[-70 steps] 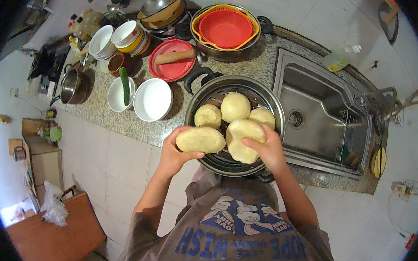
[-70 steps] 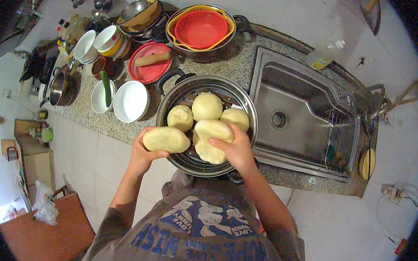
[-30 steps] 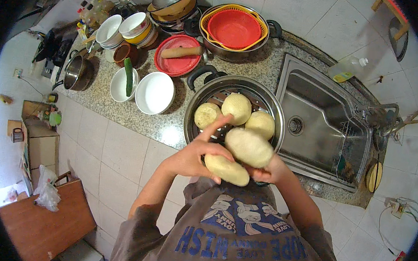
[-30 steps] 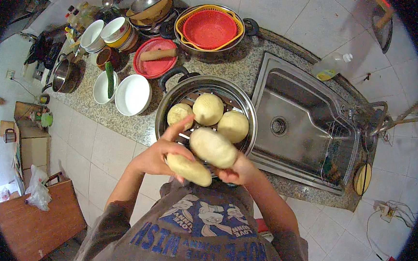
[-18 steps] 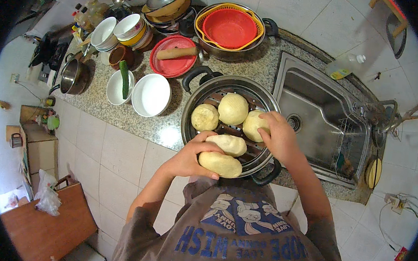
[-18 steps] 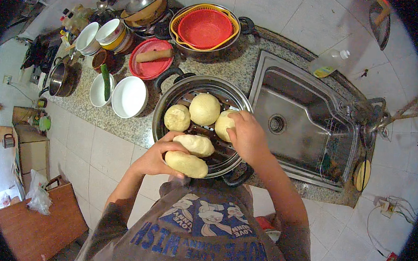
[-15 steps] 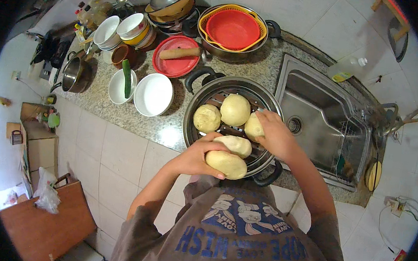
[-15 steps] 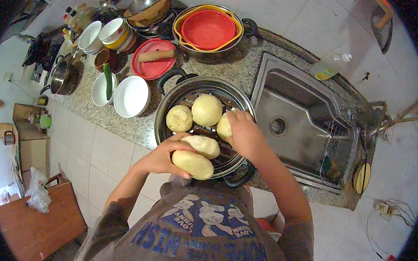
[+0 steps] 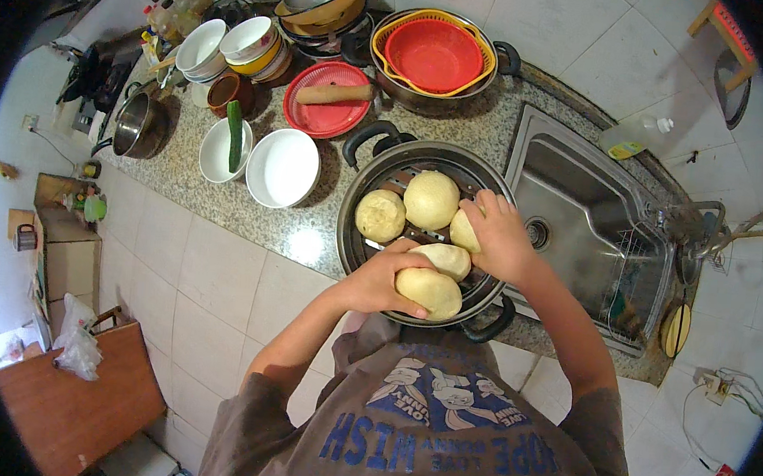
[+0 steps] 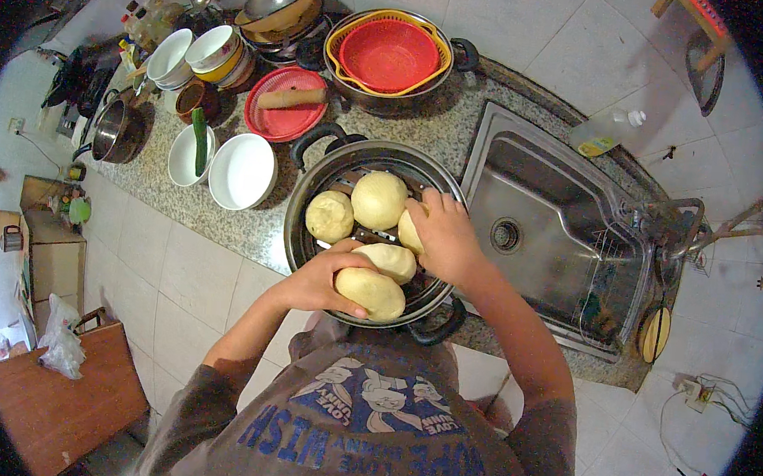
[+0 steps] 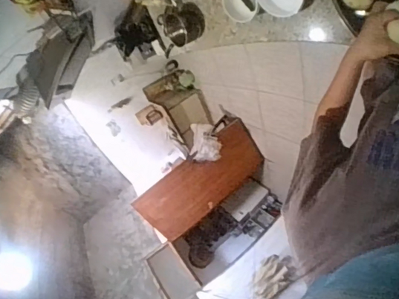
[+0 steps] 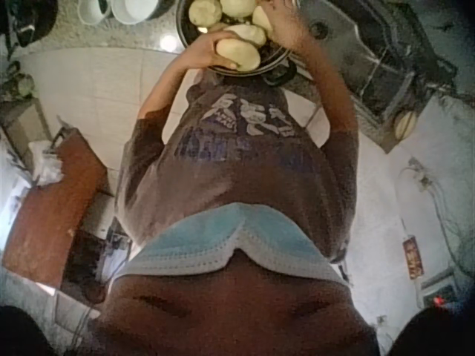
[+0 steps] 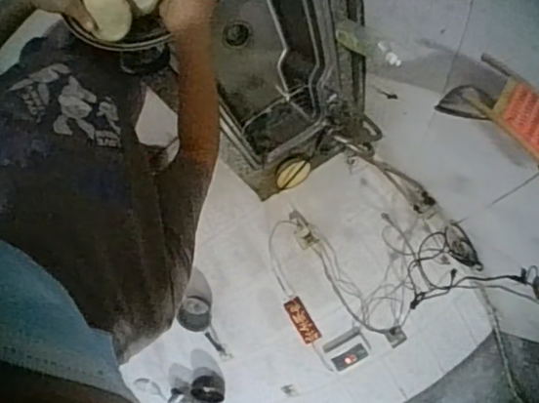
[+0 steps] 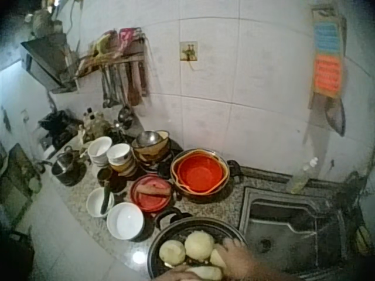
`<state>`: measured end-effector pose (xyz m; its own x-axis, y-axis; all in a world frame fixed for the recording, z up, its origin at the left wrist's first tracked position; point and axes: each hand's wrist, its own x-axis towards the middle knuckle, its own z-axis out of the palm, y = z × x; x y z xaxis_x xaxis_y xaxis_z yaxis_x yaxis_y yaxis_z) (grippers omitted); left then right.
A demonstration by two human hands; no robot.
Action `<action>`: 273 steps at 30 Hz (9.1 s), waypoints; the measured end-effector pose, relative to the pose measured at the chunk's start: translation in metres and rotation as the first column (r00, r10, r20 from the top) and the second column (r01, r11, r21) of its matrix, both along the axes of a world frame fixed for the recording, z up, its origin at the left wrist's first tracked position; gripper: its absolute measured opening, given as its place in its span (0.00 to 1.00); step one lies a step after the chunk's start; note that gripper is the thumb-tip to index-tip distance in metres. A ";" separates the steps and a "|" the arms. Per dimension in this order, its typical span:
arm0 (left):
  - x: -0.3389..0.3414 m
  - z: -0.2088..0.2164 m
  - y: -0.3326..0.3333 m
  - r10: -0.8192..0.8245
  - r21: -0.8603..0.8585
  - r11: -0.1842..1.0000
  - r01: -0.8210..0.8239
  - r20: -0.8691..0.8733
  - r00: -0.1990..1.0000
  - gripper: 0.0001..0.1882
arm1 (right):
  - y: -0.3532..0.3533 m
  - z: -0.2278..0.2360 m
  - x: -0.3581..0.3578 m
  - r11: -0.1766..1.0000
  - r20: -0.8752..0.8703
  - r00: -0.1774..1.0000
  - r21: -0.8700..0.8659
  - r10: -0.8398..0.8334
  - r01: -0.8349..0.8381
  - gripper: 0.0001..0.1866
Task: The person arranges dough balls in a steamer basket by hand, moves the basket onto a stovetop burner, and covers it with a lid. They then wipe the stovetop with a cloth and rinse the cloth under a faucet in a sink.
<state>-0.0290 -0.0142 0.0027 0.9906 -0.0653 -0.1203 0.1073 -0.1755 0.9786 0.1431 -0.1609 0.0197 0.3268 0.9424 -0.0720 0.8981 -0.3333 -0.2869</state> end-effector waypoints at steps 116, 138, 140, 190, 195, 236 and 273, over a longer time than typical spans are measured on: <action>0.041 -0.005 0.038 0.052 0.940 0.339 -0.033 0.016 0.999 0.41 | -0.043 0.013 -0.031 0.825 -0.683 0.649 0.121 -0.334 0.551 0.22; 0.022 0.051 0.000 0.340 -0.643 0.686 -0.341 -0.131 0.931 0.27 | -0.016 0.056 -0.055 0.751 -0.994 0.036 0.102 0.104 0.652 0.19; 0.024 0.057 -0.005 0.270 -0.724 0.639 -0.260 -0.105 0.957 0.28 | -0.017 0.050 -0.053 0.742 -0.991 0.010 0.106 0.133 0.662 0.18; 0.038 0.023 0.051 0.136 0.323 0.932 -0.167 0.118 0.984 0.21 | -0.040 -0.002 -0.052 0.780 -0.575 0.721 0.213 -0.387 0.588 0.23; 0.034 0.007 0.041 0.163 0.348 0.918 -0.192 0.110 0.980 0.28 | -0.028 -0.017 -0.035 0.678 -0.714 0.570 0.183 -0.405 0.712 0.27; 0.069 0.017 -0.024 0.238 -0.500 0.849 -0.171 0.073 0.969 0.26 | -0.054 0.000 -0.021 0.332 -0.925 -0.011 0.125 0.380 0.935 0.28; 0.009 0.037 0.039 0.679 -0.493 0.630 -0.599 -0.023 0.733 0.30 | 0.009 0.002 -0.065 0.966 -0.448 0.890 0.180 -0.089 0.187 0.21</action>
